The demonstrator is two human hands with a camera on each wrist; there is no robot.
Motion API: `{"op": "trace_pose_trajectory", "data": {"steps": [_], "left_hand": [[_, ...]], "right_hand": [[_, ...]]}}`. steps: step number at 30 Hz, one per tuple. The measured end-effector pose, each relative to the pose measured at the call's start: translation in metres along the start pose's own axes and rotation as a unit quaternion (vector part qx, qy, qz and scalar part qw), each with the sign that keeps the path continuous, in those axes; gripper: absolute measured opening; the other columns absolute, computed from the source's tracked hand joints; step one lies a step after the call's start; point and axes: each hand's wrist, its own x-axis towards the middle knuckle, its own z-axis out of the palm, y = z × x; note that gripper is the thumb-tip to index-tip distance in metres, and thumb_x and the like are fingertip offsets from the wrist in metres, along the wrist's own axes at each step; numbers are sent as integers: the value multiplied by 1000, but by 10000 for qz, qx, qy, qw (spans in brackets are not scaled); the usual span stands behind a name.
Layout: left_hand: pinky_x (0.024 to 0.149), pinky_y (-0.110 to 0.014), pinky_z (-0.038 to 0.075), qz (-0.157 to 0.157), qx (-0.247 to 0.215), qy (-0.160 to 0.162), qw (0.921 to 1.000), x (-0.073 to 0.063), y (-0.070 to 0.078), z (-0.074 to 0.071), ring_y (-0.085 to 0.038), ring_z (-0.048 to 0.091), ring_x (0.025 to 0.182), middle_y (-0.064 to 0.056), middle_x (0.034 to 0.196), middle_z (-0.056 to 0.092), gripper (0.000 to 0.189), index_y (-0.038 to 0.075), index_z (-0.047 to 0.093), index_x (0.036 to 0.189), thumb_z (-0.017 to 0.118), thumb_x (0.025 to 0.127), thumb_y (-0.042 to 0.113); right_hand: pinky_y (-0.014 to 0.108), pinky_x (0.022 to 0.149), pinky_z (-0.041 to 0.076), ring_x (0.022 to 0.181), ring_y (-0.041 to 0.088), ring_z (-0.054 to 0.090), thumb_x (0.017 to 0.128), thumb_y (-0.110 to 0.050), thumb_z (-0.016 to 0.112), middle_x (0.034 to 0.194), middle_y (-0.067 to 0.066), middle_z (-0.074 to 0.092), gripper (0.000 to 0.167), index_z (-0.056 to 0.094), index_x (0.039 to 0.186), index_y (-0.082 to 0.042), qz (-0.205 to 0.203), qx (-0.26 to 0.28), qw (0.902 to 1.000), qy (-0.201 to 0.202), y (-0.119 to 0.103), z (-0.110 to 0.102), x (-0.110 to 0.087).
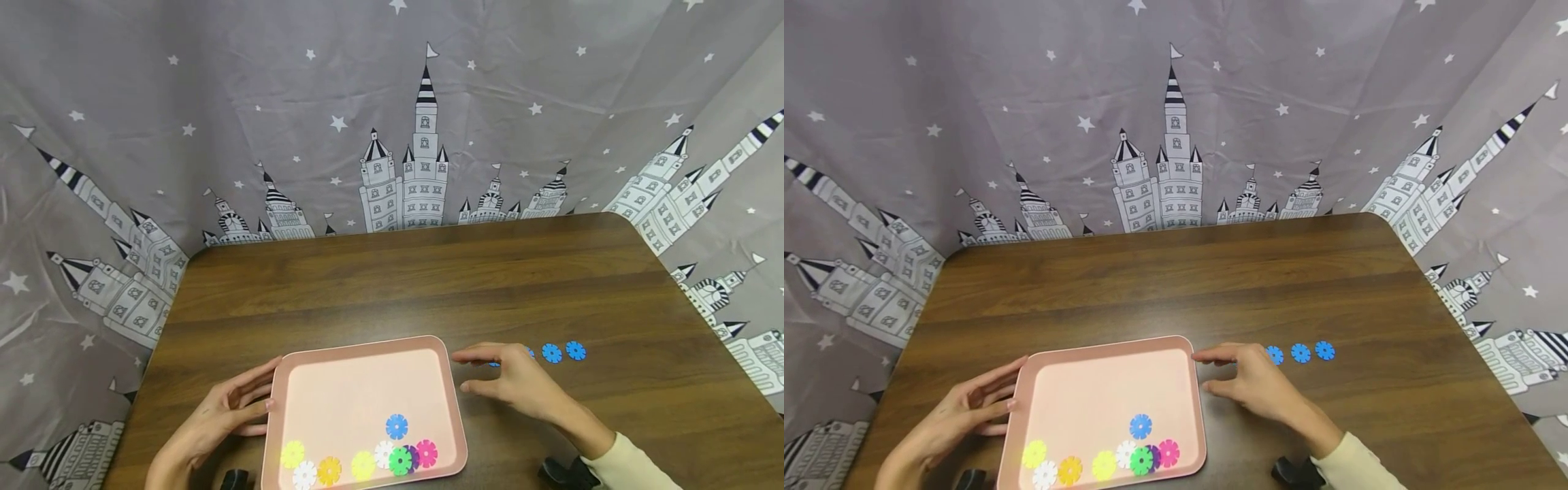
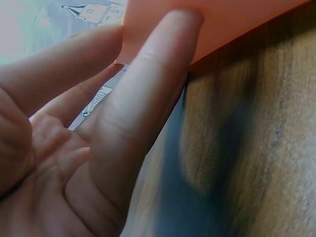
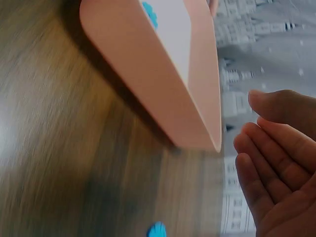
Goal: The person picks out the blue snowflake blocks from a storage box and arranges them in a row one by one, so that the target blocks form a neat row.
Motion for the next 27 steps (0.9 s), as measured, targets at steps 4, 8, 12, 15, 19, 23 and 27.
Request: {"op": "trace_pose_trajectory", "data": {"steps": [4,8,12,15,19,23,27], "left_hand": [[85,-49,56,-72,67,51,9999,0,0,1,-4,53,123,7,145,47,66,5,26,156,57,98,3],[84,-49,56,-65,68,51,9999,0,0,0,-4,53,123,7,144,47,66,5,26,155,58,98,2],[84,-49,56,3,24,-4,10000,0,0,-1,-5,53,123,8,143,48,65,5,26,155,57,98,2],[84,-48,56,27,8,-3,10000,-1,0,-1,-6,53,123,8,143,49,65,4,26,155,57,98,2],[83,-48,56,31,23,47,10000,0,0,-1,-6,54,123,7,143,50,65,4,27,155,58,97,2],[84,-49,56,-18,39,73,10000,-1,0,0,-5,54,123,3,146,47,66,4,27,155,58,97,2],[85,-49,56,-78,56,88,9999,-1,1,0,-4,54,123,-3,149,43,66,5,27,155,59,98,4]], "right_hand": [[34,93,53,105,12,64,80,-11,80,112,-10,70,37,73,117,-15,63,-7,9996,-258,-7,16,6],[31,91,53,102,13,64,79,-11,81,111,-10,70,36,74,115,-15,38,111,9984,-545,-11,32,11],[29,88,53,99,11,64,78,-8,82,110,-9,71,36,75,113,-13,-219,166,9969,-732,-14,47,14],[26,89,53,101,5,63,77,-6,82,109,-11,71,36,76,112,-13,-361,154,9957,-840,-16,56,17],[24,89,52,102,3,62,76,-3,82,108,-12,71,37,76,111,-14,-377,257,9936,-1035,-20,65,19],[24,88,53,103,3,61,76,0,81,108,-11,71,37,76,110,-13,-376,393,9911,-1219,-23,74,21],[22,89,52,103,2,60,76,3,79,107,-11,71,36,77,109,-11,-363,439,9893,-1345,-24,81,23]]}}
